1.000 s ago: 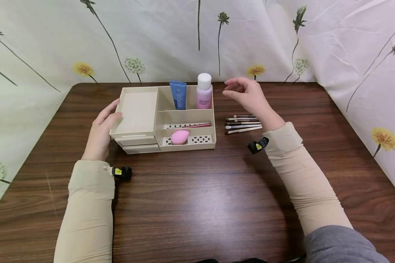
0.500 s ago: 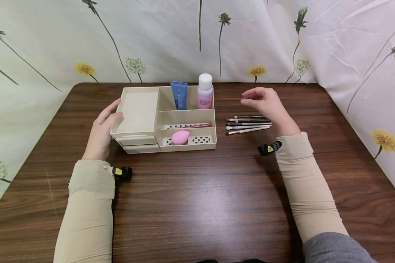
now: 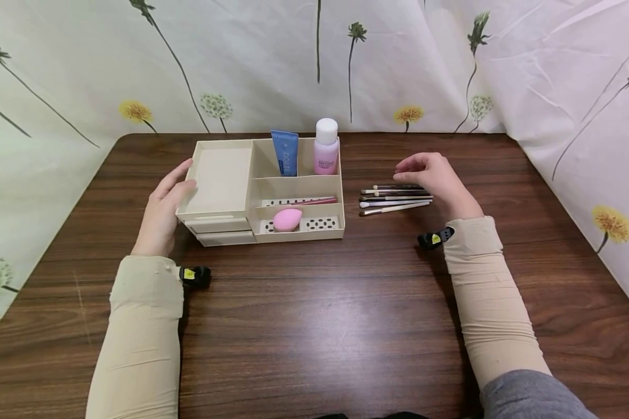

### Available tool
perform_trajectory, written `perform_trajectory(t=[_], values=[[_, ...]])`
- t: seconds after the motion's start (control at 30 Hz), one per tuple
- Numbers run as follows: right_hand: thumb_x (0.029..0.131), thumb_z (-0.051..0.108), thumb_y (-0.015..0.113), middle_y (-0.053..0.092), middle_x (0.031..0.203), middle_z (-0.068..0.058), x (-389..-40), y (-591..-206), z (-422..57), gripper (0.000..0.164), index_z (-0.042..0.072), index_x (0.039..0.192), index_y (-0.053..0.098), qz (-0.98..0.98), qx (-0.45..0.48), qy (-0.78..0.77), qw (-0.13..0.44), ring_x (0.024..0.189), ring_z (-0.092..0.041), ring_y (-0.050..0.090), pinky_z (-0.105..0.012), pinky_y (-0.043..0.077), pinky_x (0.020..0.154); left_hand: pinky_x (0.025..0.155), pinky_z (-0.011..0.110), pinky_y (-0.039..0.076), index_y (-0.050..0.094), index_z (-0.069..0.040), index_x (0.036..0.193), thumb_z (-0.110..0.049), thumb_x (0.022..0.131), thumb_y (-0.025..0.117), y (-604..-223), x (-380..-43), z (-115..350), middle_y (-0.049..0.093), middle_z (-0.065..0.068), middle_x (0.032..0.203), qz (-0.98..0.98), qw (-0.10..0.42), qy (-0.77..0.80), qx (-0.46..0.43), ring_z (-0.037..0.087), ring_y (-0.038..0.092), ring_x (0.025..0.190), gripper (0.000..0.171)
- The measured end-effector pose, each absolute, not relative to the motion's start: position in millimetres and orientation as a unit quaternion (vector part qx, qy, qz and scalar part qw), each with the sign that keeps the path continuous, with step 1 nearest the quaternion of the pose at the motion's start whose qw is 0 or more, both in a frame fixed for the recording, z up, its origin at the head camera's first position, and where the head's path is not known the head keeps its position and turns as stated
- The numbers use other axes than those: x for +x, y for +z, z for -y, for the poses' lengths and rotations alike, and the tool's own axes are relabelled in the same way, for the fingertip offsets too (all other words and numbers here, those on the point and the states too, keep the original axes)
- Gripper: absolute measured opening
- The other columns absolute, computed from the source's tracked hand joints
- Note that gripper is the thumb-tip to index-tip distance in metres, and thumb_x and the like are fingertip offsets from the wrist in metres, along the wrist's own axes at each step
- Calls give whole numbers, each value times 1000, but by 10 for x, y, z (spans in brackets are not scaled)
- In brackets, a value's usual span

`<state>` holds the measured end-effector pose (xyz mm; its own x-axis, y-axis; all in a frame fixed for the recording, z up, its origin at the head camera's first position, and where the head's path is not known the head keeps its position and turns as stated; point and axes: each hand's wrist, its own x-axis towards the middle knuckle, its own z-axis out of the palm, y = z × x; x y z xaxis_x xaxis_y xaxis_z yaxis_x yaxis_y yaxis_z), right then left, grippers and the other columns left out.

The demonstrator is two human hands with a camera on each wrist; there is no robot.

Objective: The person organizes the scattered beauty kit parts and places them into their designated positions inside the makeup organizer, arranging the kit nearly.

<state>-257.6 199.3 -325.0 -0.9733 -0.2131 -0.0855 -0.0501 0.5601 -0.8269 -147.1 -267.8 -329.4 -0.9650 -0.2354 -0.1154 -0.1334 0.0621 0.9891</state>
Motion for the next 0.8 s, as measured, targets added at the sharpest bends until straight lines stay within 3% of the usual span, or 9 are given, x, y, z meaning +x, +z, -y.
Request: perform_trajectory(t=[0.23, 0.43, 0.8], values=[[92, 19, 72, 68, 102, -2, -2628, -3333, -2036, 35, -1, 120, 66, -896, -71, -428, 94, 94, -12, 57, -32, 45, 87, 82, 17, 44, 48, -39, 146, -40, 97, 59, -3315, -1467, 2690, 36, 4, 158, 727, 36, -675, 125, 17, 45, 126, 50], [92, 18, 71, 67, 115, -19, -2679, -3429, -2065, 34, 0, 121, 66, -920, -93, -371, 91, 103, -27, 60, -37, 45, 88, 84, 18, 43, 48, -36, 146, -39, 97, 60, -3346, -1461, 2700, 39, 5, 156, 719, 40, -684, 118, 18, 46, 126, 51], [91, 14, 71, 63, 125, -23, -2718, -3431, -2045, 36, -1, 123, 65, -927, -113, -334, 131, 115, -35, 58, -48, 44, 97, 85, 18, 42, 49, -36, 146, -38, 97, 60, -3331, -1471, 2708, 45, 8, 150, 725, 44, -678, 112, 17, 48, 123, 50]])
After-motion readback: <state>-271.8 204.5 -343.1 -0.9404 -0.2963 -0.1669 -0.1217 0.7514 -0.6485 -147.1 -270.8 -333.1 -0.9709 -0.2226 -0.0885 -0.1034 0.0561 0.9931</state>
